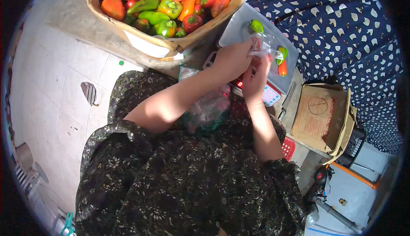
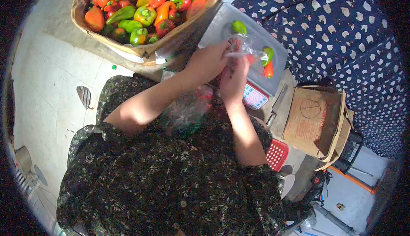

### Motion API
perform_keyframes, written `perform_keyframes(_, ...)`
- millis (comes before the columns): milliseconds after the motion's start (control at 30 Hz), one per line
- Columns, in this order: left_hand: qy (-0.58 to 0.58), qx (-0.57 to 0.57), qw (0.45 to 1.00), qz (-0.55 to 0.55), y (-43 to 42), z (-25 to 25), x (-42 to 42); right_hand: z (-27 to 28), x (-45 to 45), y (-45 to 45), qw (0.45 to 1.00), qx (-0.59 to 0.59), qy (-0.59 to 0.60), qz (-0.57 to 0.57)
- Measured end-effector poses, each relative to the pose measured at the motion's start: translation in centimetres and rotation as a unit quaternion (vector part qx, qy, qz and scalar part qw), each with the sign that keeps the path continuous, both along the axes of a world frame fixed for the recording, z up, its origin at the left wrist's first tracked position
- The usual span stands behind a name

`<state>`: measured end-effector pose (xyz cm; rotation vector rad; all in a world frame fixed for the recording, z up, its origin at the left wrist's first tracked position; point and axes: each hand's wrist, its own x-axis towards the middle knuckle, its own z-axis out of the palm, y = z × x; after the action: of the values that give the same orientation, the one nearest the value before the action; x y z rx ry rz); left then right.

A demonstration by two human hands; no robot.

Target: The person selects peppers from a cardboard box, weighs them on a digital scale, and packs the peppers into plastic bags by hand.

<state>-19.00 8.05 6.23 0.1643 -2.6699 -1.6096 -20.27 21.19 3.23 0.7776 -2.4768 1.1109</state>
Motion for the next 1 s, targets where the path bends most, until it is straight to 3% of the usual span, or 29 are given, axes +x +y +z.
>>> perform_keyframes(67,-0.027,-0.016,1.000,0.004,0.4,0.5,0.9,-0.1,-1.0,0.6,0.999,0.003,0.025,-0.034)
perform_keyframes(167,0.000,-0.019,0.998,-0.060,1.2,-0.1,2.5,-0.2,-1.6,1.6,0.992,0.048,-0.109,0.037)
perform_keyframes(233,0.039,-0.012,0.996,-0.078,1.8,-0.3,3.2,-1.2,-2.6,2.5,0.960,-0.036,-0.274,-0.042)
perform_keyframes(300,0.076,0.007,0.993,-0.087,2.8,-0.7,3.7,-1.4,-3.1,2.5,0.950,0.044,-0.296,-0.091)
perform_keyframes(333,0.097,0.020,0.991,-0.086,3.3,-1.2,3.8,-1.3,-3.5,2.3,0.954,0.164,-0.230,-0.100)
perform_keyframes(400,0.108,0.043,0.990,-0.076,3.4,-1.1,3.8,0.3,-3.5,1.4,0.943,0.252,-0.197,-0.097)
perform_keyframes(467,0.087,0.061,0.992,-0.062,3.1,-0.9,3.9,2.5,-3.2,0.6,0.939,0.192,-0.273,-0.078)
perform_keyframes(567,0.065,0.027,0.994,-0.080,2.1,-0.9,4.1,3.0,-3.2,0.5,0.942,0.132,-0.284,-0.120)
perform_keyframes(667,0.027,0.082,0.994,-0.064,1.8,-2.0,4.4,1.6,-3.8,1.0,0.979,0.116,-0.141,-0.093)
perform_keyframes(767,0.049,0.091,0.994,-0.035,2.2,-3.2,4.3,-0.1,-4.4,2.1,0.967,0.228,-0.041,-0.109)
perform_keyframes(867,0.013,0.109,0.990,-0.090,2.6,-3.9,3.9,-1.0,-5.5,3.6,0.899,0.404,-0.140,-0.101)
perform_keyframes(967,0.022,0.106,0.988,-0.107,2.5,-3.0,4.0,2.6,-5.2,1.9,0.845,0.458,-0.241,-0.136)
perform_keyframes(1000,0.034,0.100,0.990,-0.095,2.6,-3.1,4.0,2.5,-5.2,1.9,0.870,0.396,-0.256,-0.142)
